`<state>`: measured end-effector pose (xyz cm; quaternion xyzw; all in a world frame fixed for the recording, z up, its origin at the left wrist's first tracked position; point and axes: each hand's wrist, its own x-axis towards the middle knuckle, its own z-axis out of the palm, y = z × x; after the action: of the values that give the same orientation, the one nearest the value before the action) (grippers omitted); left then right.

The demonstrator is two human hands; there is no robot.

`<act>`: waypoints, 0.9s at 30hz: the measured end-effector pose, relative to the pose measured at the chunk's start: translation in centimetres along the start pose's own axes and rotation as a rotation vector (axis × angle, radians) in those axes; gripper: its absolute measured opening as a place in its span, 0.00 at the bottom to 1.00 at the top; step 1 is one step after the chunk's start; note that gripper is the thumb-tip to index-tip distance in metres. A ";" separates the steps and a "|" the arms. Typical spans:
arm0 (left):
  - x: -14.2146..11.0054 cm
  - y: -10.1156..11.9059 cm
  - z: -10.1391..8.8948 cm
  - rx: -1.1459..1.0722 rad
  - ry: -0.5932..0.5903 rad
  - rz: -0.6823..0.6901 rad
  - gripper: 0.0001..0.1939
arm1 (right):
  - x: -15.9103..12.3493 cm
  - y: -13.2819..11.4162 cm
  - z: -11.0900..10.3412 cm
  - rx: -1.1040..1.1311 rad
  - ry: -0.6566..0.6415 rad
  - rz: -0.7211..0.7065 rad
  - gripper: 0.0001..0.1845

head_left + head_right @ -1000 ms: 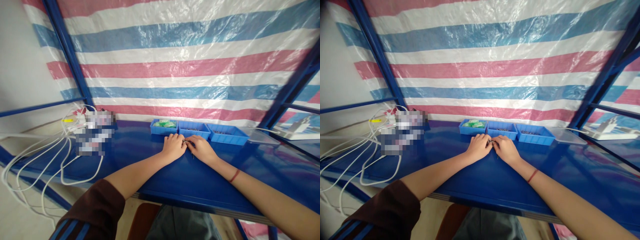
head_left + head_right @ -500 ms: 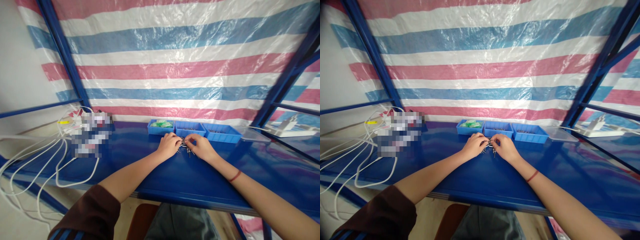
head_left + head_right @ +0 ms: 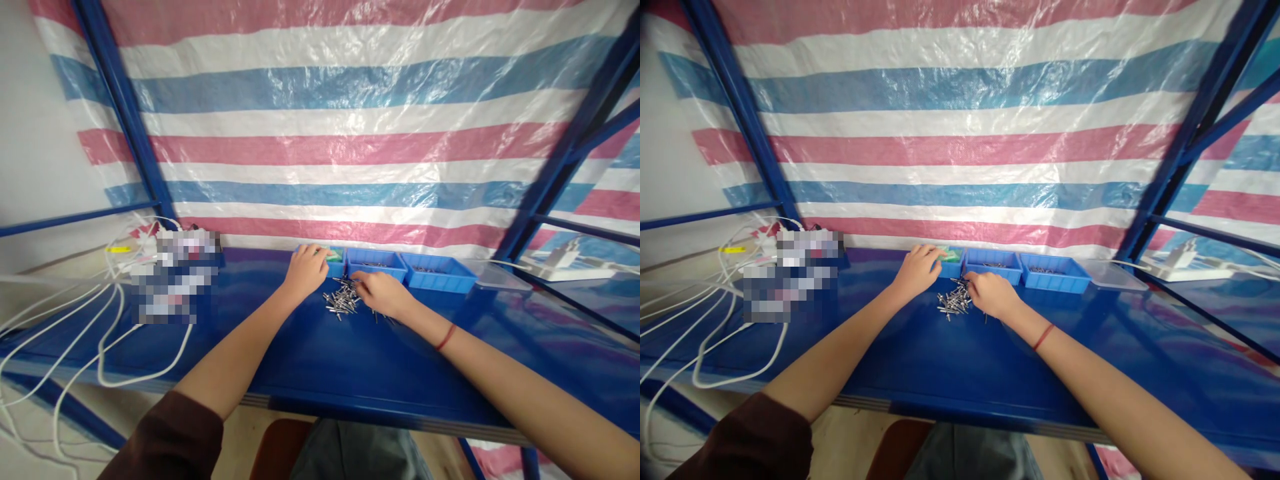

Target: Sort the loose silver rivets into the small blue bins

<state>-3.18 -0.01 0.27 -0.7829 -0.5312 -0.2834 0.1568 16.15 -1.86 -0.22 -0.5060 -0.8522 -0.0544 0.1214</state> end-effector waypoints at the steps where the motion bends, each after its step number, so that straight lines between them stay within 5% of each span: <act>1: -0.1 -0.3 0.1 0.034 -0.017 0.002 0.15 | 0.6 -0.6 0.0 -0.045 -0.057 0.011 0.20; 7: -0.5 -0.9 0.6 0.100 -0.136 -0.016 0.15 | 3.2 -2.8 0.4 -0.141 -0.215 0.053 0.21; 27: -0.3 -1.0 1.0 0.070 -0.181 -0.021 0.17 | 2.9 -1.2 -0.7 -0.302 -0.134 -0.217 0.16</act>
<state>-3.88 0.69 -0.71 -0.7937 -0.5610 -0.1944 0.1324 13.93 -0.15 1.29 -0.4261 -0.8901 -0.1604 -0.0196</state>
